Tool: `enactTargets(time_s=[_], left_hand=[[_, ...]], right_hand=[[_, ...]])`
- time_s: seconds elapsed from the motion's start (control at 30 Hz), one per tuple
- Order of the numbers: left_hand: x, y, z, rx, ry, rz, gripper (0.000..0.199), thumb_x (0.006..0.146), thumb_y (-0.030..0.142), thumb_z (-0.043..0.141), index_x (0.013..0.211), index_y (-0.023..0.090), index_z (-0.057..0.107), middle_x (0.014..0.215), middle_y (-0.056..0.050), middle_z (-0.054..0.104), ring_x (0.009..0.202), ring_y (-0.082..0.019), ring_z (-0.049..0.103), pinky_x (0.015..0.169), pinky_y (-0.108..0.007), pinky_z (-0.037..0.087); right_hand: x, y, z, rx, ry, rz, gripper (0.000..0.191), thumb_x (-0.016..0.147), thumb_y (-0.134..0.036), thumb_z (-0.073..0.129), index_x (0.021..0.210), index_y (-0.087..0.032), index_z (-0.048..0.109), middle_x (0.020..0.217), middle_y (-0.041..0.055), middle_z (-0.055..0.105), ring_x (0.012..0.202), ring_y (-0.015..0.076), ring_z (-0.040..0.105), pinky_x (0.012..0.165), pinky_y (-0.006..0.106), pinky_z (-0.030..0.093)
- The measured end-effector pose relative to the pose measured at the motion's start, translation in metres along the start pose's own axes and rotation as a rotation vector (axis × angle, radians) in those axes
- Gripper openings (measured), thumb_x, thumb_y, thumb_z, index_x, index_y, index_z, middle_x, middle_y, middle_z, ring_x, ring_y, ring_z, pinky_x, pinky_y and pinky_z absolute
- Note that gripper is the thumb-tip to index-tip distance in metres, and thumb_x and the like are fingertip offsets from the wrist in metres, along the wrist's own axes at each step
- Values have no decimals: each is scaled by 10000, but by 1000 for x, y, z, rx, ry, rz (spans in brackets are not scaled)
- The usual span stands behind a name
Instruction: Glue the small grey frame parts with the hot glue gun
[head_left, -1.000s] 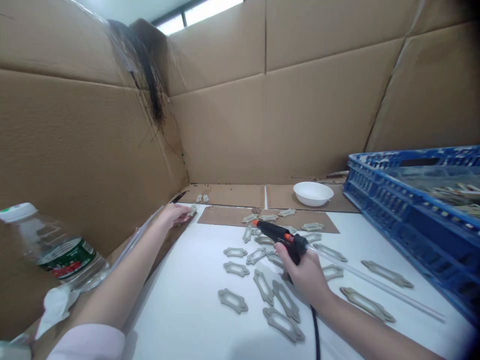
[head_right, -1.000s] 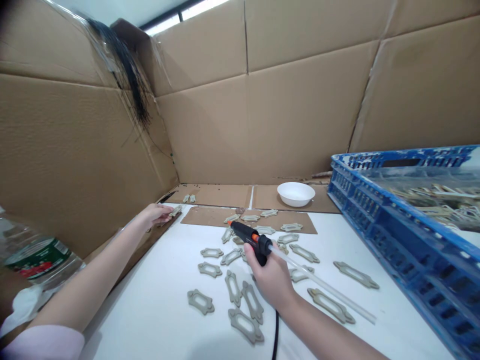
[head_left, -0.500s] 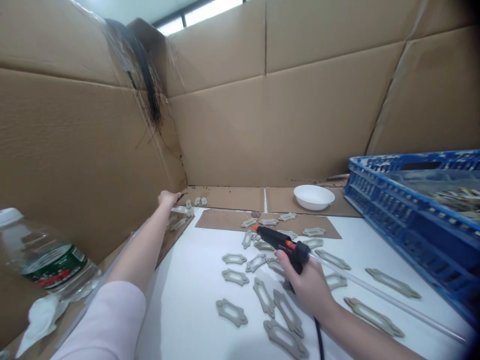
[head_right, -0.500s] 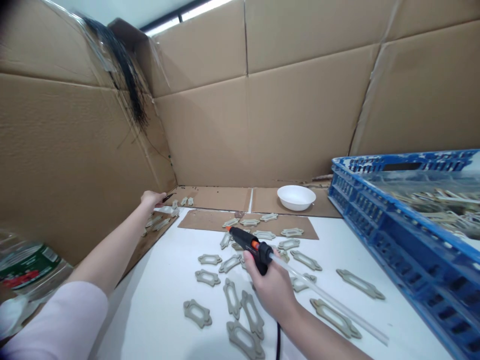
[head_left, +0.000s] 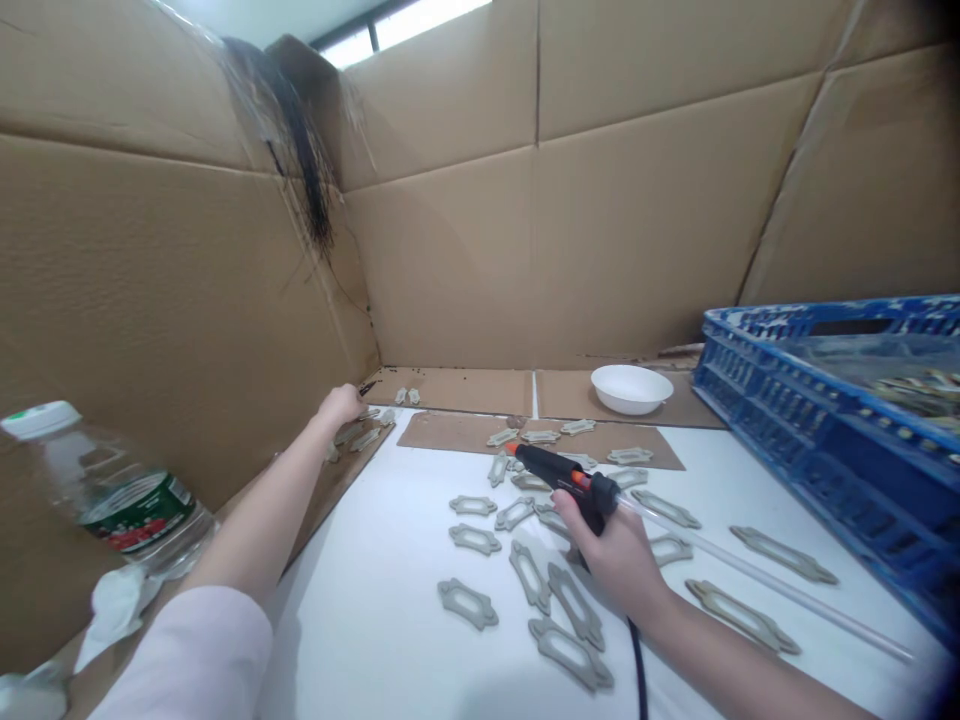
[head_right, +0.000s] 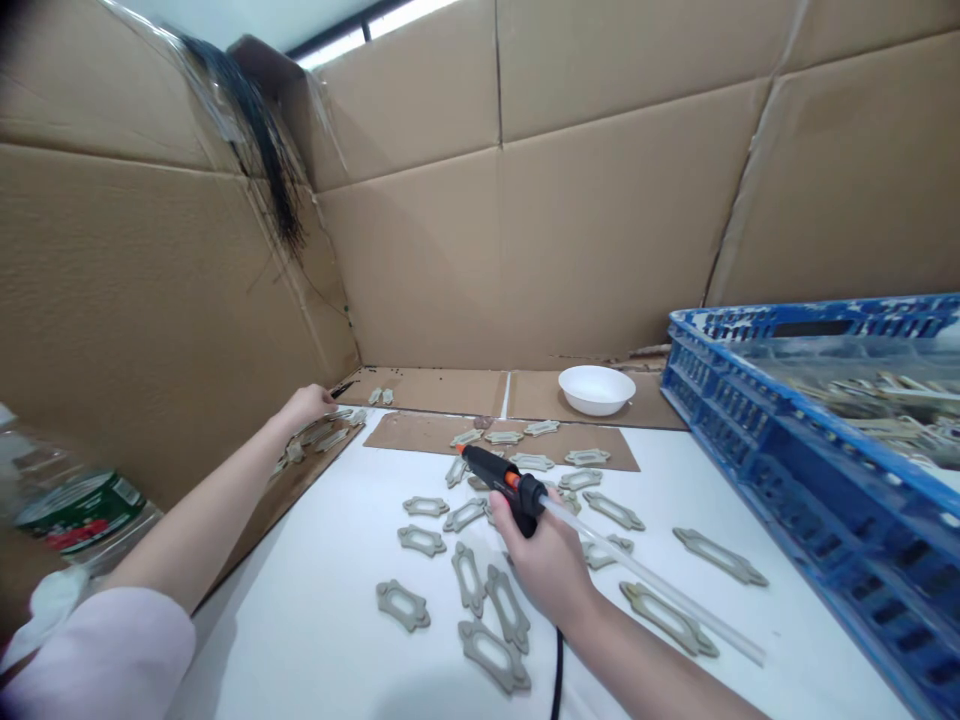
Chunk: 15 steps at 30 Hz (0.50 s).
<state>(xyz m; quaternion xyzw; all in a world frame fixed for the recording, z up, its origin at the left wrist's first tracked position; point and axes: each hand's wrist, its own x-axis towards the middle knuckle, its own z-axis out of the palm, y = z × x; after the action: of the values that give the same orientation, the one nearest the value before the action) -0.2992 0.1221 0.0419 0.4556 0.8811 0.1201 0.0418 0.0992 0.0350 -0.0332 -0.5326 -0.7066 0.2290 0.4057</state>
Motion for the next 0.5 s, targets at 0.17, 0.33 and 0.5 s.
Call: enactTargets(time_s=[0.17, 0.33, 0.5], left_hand=[[5, -7, 16, 138, -65, -21, 247, 800, 321, 529, 950, 129, 568, 946, -59, 598, 851, -161, 576, 742, -338, 463], [10, -7, 16, 194, 11, -4, 246, 548, 264, 712, 736, 123, 640, 829, -148, 659, 840, -275, 609, 668, -283, 437], [12, -2, 6, 188, 197, -28, 329, 654, 347, 591, 880, 114, 647, 916, -194, 646, 860, -303, 597, 654, -302, 429]], right_hand=[[0, -1, 1, 45, -12, 11, 483, 760, -563, 382, 806, -154, 635, 717, 73, 619, 758, 243, 574, 683, 335, 450], [1, -2, 1, 68, -23, 31, 469, 753, -558, 399, 810, -161, 641, 779, 81, 642, 802, 251, 579, 747, 352, 442], [1, -1, 1, 12, -15, 14, 495, 752, -580, 373, 756, -169, 649, 736, 85, 639, 789, 264, 577, 711, 356, 453]])
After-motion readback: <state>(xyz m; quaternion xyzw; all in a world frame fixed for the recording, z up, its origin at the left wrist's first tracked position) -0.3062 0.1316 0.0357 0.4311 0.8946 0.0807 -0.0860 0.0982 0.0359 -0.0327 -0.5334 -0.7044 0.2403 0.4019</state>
